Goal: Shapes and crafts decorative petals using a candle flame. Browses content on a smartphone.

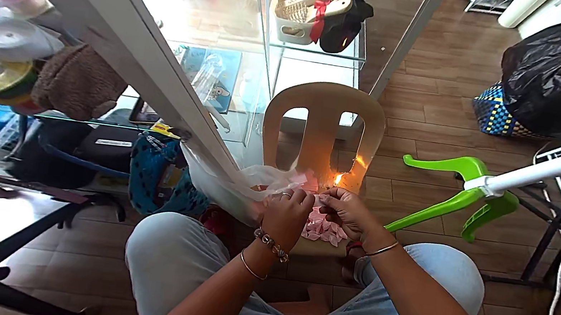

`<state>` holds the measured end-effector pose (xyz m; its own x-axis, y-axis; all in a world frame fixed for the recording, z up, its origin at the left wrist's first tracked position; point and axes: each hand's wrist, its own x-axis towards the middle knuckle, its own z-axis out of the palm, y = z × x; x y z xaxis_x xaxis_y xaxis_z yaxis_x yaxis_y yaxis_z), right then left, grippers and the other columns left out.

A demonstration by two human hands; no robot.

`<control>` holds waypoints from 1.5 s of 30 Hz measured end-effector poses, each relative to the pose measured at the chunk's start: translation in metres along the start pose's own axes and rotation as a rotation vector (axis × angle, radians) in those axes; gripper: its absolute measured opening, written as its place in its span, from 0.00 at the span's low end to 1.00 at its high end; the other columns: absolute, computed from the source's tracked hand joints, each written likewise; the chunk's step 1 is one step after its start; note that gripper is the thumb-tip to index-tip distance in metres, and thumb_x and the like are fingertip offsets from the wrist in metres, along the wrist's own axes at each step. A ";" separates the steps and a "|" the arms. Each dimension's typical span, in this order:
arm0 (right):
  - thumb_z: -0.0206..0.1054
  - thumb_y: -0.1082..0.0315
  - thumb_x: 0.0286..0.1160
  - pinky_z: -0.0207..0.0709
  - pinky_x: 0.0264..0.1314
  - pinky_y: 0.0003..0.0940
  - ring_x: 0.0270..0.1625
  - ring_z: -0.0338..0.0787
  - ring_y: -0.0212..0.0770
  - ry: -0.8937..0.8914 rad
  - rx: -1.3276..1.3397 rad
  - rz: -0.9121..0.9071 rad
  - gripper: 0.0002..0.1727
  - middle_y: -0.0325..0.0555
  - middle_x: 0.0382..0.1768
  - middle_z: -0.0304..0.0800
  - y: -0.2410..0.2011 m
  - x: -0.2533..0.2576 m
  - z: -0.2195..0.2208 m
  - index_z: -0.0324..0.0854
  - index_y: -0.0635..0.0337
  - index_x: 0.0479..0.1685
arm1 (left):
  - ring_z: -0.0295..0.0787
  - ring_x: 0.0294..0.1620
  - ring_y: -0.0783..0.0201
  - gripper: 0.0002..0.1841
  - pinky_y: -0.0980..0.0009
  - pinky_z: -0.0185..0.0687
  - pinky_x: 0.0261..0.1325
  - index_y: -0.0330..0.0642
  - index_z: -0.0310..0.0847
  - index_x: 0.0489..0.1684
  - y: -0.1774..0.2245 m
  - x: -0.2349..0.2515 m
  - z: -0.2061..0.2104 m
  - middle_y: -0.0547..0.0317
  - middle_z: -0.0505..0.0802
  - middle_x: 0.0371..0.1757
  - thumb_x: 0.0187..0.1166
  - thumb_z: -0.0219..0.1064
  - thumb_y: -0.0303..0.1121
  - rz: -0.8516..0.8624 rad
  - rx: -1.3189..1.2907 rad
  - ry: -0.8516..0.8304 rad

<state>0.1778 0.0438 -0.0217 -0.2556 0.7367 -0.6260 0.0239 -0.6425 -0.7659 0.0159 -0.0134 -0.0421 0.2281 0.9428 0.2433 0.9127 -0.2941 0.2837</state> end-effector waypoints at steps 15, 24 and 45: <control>0.69 0.78 0.77 0.82 0.34 0.21 0.33 0.90 0.31 -0.184 0.044 -0.022 0.06 0.44 0.34 0.91 -0.014 -0.018 -0.012 0.77 0.63 0.47 | 0.92 0.51 0.57 0.13 0.50 0.83 0.61 0.41 0.90 0.55 -0.004 0.014 -0.035 0.54 0.95 0.50 0.86 0.65 0.38 -0.312 -0.500 -0.304; 0.73 0.73 0.75 0.78 0.33 0.20 0.33 0.86 0.27 -0.169 -0.275 -0.226 0.05 0.39 0.32 0.89 -0.017 -0.020 -0.025 0.85 0.64 0.42 | 0.84 0.28 0.80 0.07 0.83 0.76 0.30 0.37 0.87 0.51 -0.013 0.021 -0.047 0.66 0.93 0.34 0.82 0.69 0.28 -0.526 -1.069 -0.503; 0.64 0.69 0.78 0.85 0.51 0.38 0.51 0.89 0.46 0.097 -1.089 -1.300 0.13 0.46 0.47 0.92 0.015 -0.006 -0.012 0.94 0.54 0.50 | 0.91 0.33 0.67 0.07 0.73 0.89 0.39 0.33 0.80 0.53 -0.003 0.023 -0.049 0.55 0.91 0.37 0.87 0.60 0.24 -0.953 -1.618 -0.235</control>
<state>0.1917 0.0322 -0.0308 -0.5850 0.6573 0.4751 0.4756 0.7526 -0.4555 0.0014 0.0012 0.0074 0.0707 0.8160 -0.5737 -0.3766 0.5544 0.7422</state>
